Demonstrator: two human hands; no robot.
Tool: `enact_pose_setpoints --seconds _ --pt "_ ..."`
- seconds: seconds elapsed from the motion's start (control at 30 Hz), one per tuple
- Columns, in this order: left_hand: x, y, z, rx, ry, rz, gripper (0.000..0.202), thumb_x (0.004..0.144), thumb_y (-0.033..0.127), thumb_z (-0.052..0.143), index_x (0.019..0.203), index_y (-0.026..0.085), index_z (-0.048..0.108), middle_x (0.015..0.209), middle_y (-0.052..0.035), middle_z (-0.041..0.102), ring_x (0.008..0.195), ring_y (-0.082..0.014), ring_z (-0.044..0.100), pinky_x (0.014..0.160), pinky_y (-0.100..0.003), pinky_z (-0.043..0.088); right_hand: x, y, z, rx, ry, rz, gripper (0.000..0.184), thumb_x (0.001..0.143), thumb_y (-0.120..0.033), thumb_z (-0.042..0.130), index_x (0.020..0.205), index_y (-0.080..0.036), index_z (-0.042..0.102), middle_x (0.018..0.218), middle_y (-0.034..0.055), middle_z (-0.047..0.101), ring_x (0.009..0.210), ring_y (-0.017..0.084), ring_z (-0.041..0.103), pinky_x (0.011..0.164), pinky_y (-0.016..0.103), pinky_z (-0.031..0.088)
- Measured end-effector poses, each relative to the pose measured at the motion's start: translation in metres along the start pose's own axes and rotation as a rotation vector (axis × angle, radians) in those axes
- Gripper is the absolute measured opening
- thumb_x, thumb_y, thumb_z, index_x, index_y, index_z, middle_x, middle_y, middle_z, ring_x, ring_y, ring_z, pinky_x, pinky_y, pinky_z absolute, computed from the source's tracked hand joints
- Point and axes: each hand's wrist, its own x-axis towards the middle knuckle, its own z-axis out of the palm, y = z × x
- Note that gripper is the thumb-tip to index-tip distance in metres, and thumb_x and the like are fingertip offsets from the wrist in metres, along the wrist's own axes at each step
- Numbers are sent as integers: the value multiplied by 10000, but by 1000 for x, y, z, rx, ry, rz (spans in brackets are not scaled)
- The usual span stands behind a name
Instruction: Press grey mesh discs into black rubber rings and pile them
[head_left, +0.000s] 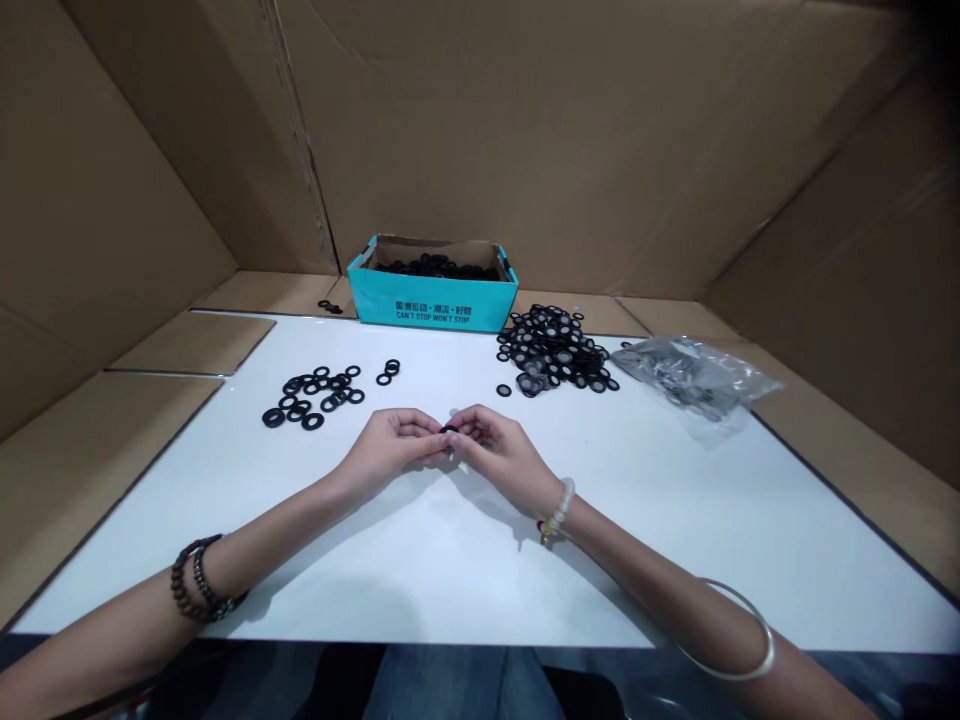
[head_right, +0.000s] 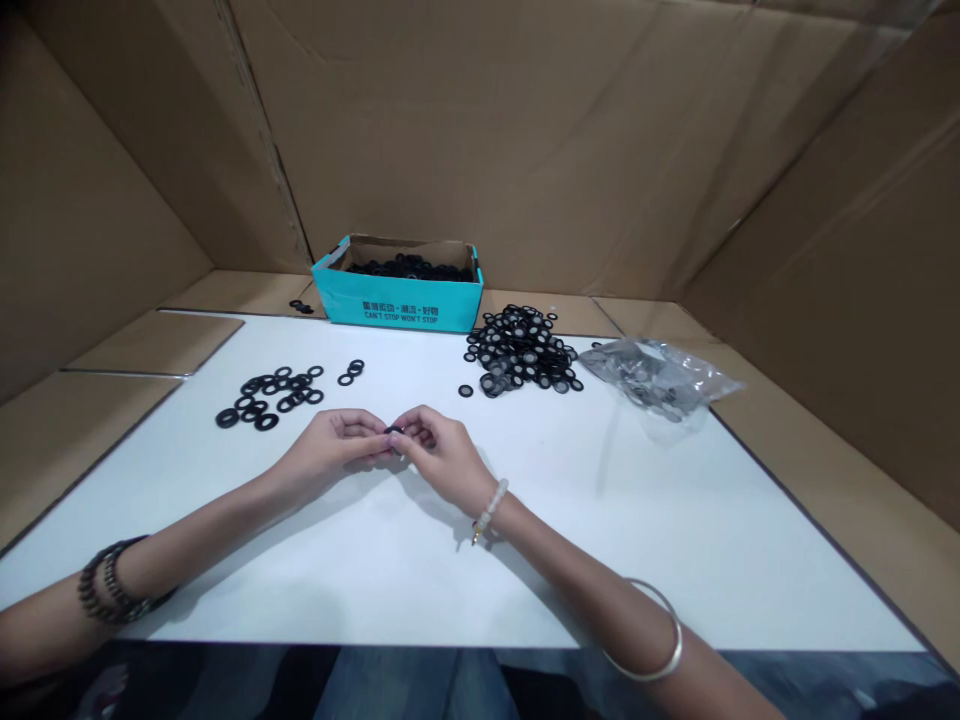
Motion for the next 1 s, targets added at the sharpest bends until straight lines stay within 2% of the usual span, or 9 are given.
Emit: enact_pose_setpoints --seconds 0.13,0.23,0.47,0.63,0.73,0.87,1.0 --pt "1 -1 0 -7 -28 31 251 605 261 803 734 112 647 624 -36 694 526 -88 601 557 -200 455 2 1 -8 0 -109 28 225 786 -377 611 773 -158 560 712 14 594 647 119 544 601 253 423" --pt "0 0 1 16 -36 34 234 620 264 789 744 113 659 630 -47 699 568 -111 628 573 -209 464 4 0 -13 -9 -147 15 212 795 -357 600 749 -154 562 711 11 586 627 103 519 585 240 413" --pt "-5 3 6 111 -60 23 251 656 324 754 744 107 665 726 -97 718 708 -182 680 635 -254 492 2 2 -2 146 -40 40 216 803 -369 580 750 -161 547 697 10 595 634 110 544 586 241 441" --pt "-5 -2 6 20 -15 12 270 605 311 786 725 115 644 670 -62 702 670 -162 673 651 -251 494 -2 -4 2 -96 20 -40 154 835 -283 535 754 -158 572 700 26 620 660 125 553 613 248 444" --pt "-6 -6 8 3 62 82 247 607 291 781 710 124 632 673 -45 691 673 -161 664 649 -253 496 -3 -10 0 -242 42 -111 128 832 -228 532 738 -158 584 695 30 630 649 128 560 606 243 433" --pt "-8 -11 11 30 141 206 199 660 282 743 742 135 637 726 -34 687 720 -160 655 693 -262 510 -4 -15 -1 -339 55 -169 120 822 -190 540 724 -155 601 698 37 650 642 134 576 609 243 433" --pt "-11 -12 11 86 169 225 164 686 276 726 743 141 652 745 -37 695 740 -171 662 674 -251 516 -5 -18 -3 -372 46 -180 115 808 -181 560 706 -165 611 675 22 652 619 126 568 590 234 425"
